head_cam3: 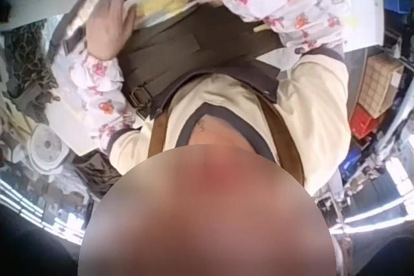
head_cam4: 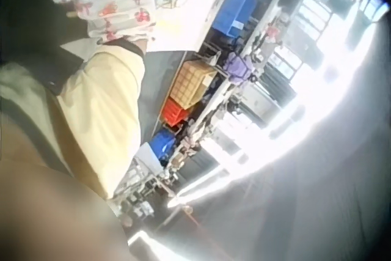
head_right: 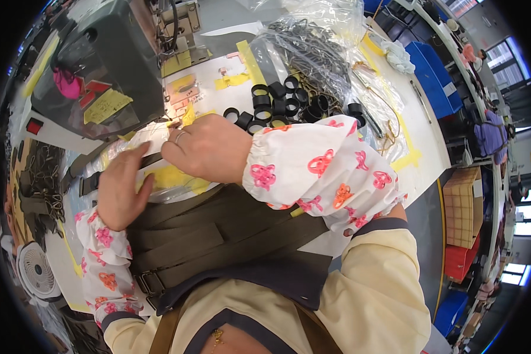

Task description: Sewing plastic buckles and hardware onto fabric straps using an industrial sewing machine.

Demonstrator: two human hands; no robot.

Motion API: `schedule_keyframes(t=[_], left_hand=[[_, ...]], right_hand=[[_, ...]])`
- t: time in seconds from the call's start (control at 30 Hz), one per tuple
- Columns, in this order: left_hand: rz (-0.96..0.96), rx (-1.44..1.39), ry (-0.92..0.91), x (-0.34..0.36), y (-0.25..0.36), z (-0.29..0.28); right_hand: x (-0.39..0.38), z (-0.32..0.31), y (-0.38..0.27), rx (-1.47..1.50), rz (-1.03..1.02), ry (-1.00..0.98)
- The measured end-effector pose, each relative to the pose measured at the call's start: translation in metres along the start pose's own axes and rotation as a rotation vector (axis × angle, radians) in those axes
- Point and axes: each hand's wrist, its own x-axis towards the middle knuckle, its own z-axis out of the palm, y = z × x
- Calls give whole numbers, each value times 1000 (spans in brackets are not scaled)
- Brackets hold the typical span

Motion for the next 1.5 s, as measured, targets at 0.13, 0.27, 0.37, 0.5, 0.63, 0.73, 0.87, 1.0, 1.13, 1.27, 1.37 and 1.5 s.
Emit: schedule_keyframes(t=[0.13,0.27,0.37,0.5,0.63,0.73,0.87,1.0,1.13,1.27,1.37,1.5], left_hand=[[-63,-143,-187,11,5,31],[-76,-236,-10,7,4,45],[-95,-306,29,9,0,43],[-74,-352,43,12,-4,46],[-125,-469,-7,3,-15,55],[-164,-604,-27,7,-16,55],[-234,-700,-41,9,-16,51],[-328,-818,-50,9,-12,45],[-357,-898,32,6,-14,45],[-411,-931,186,3,-13,44],[-396,-877,184,9,-9,44],[-295,-559,213,9,-10,49]], right_hand=[[-4,-13,29,214,357,-325],[-52,-27,130,-3,622,-482],[-70,-34,168,-555,596,-325],[-70,-58,199,-571,522,-137],[-45,-63,160,-423,816,-607],[-64,-53,159,-604,741,-681],[-73,-45,159,-567,766,-388],[-63,-60,147,-215,813,71],[-28,-42,77,1064,896,300],[-4,-13,21,1194,1017,-367],[-2,3,13,1110,955,-498],[-10,26,6,1115,792,-291]])
